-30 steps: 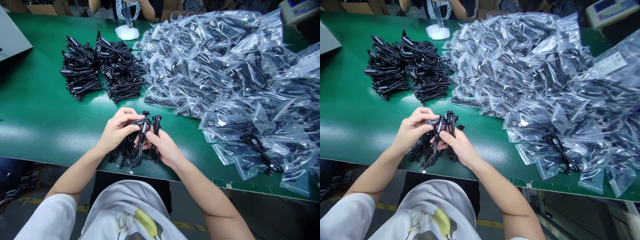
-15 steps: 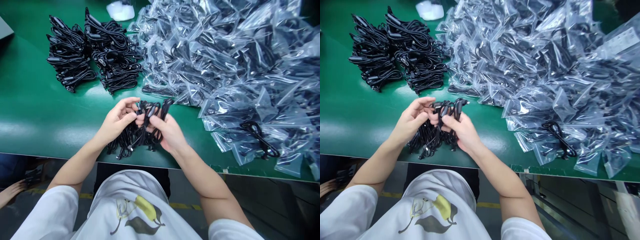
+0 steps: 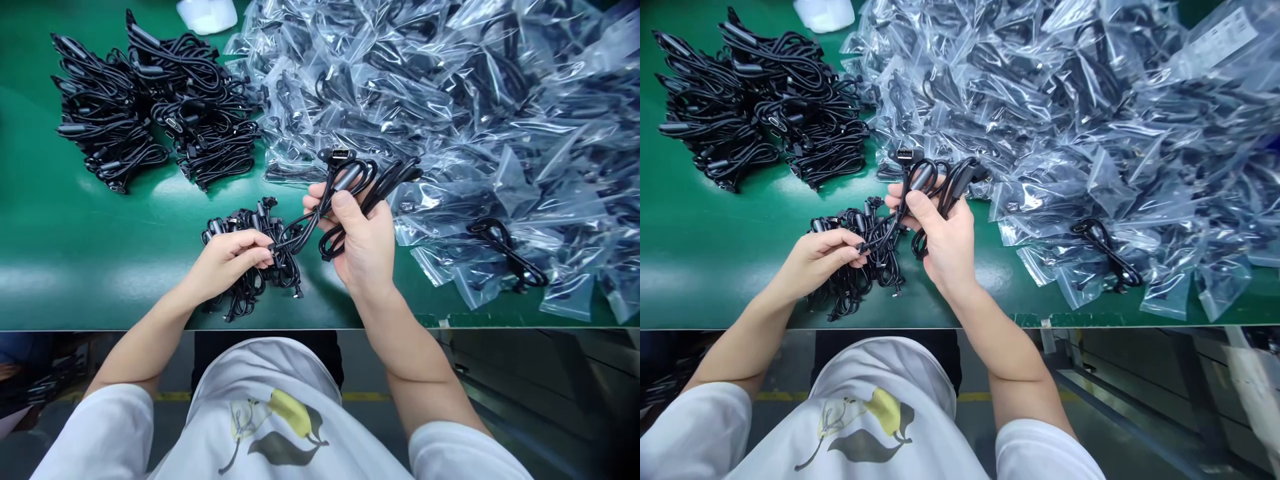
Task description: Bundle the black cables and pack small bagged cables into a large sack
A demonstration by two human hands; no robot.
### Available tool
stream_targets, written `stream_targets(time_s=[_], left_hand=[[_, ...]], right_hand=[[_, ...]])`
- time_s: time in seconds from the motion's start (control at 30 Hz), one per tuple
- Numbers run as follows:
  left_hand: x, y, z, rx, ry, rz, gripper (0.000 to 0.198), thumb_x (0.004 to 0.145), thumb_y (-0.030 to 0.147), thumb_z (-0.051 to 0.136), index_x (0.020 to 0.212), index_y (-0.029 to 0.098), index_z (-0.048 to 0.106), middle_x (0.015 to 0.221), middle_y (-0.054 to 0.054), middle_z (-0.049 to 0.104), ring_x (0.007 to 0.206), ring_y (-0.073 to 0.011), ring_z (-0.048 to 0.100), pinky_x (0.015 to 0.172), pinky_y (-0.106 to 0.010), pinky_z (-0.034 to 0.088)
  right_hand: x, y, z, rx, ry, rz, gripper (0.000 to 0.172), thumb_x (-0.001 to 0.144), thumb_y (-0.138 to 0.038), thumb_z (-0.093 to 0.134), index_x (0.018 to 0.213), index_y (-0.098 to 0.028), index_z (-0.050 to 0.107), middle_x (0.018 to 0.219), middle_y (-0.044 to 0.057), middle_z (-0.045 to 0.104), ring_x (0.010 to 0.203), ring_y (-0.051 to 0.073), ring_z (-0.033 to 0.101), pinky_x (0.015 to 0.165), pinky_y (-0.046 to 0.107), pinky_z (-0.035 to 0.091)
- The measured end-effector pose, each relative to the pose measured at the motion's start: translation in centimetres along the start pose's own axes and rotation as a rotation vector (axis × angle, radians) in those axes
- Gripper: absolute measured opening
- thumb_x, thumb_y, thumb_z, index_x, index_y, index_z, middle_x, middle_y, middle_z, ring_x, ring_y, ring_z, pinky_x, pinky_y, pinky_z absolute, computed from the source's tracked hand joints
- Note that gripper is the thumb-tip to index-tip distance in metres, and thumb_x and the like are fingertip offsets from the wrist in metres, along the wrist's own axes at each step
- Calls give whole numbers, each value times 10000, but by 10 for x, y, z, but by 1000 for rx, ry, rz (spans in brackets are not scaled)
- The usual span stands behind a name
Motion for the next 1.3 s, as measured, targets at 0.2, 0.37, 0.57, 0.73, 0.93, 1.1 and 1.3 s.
stream_targets(time_s=[0.2,0.37,0.57,0.73,0.93,1.1,1.3], left_hand=[[1,4,1,28,-22,27,240,939,360,606,835,160,688,730,-23,741,653,-117,679,661,-209,548],[1,3,1,-6,-21,7,229,929,357,621,827,164,692,721,-21,738,648,-122,682,645,-210,551],[0,1,2,18,-36,19,213,936,336,602,833,173,692,738,-6,728,664,-110,677,651,-197,528],[2,-5,-8,290,102,3,186,958,280,534,955,187,695,827,0,732,667,-106,663,690,-228,503],[4,-8,-8,550,125,-5,269,974,276,463,1057,196,705,923,-22,765,700,-143,689,766,-284,519],[3,-8,-2,662,107,66,315,980,281,454,1124,184,718,1089,-74,773,955,-221,721,873,-328,527],[1,-10,-5,395,108,15,294,985,321,463,1122,192,689,936,-43,763,738,-157,698,754,-285,544]], right_hand=[[1,1,0,-42,-15,24,409,821,-585,737,1013,-249,606,1042,27,759,1033,217,737,872,364,623],[1,2,1,-39,-10,41,405,828,-582,729,1014,-245,602,1038,32,750,1009,208,735,852,347,619],[3,5,6,92,-60,120,353,826,-520,744,972,-247,575,950,-5,691,886,142,692,815,306,608],[14,3,-2,-49,-175,205,429,665,-402,872,858,-236,527,753,-58,554,605,80,514,533,223,470],[14,25,-4,-895,-532,349,245,771,-282,752,794,-216,517,622,-28,632,516,144,599,525,270,443],[7,41,7,-965,-707,448,316,764,-363,751,860,-224,483,685,-35,660,531,147,637,557,272,464],[20,18,-3,-1058,-459,54,297,747,-352,731,828,-241,468,785,-15,626,671,189,587,617,305,402]])
Point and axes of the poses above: each hand's wrist, its own x-axis towards the middle knuckle, its own z-axis out of the palm, y = z × x, the point moved 5 cm from there along x, towards the middle knuckle
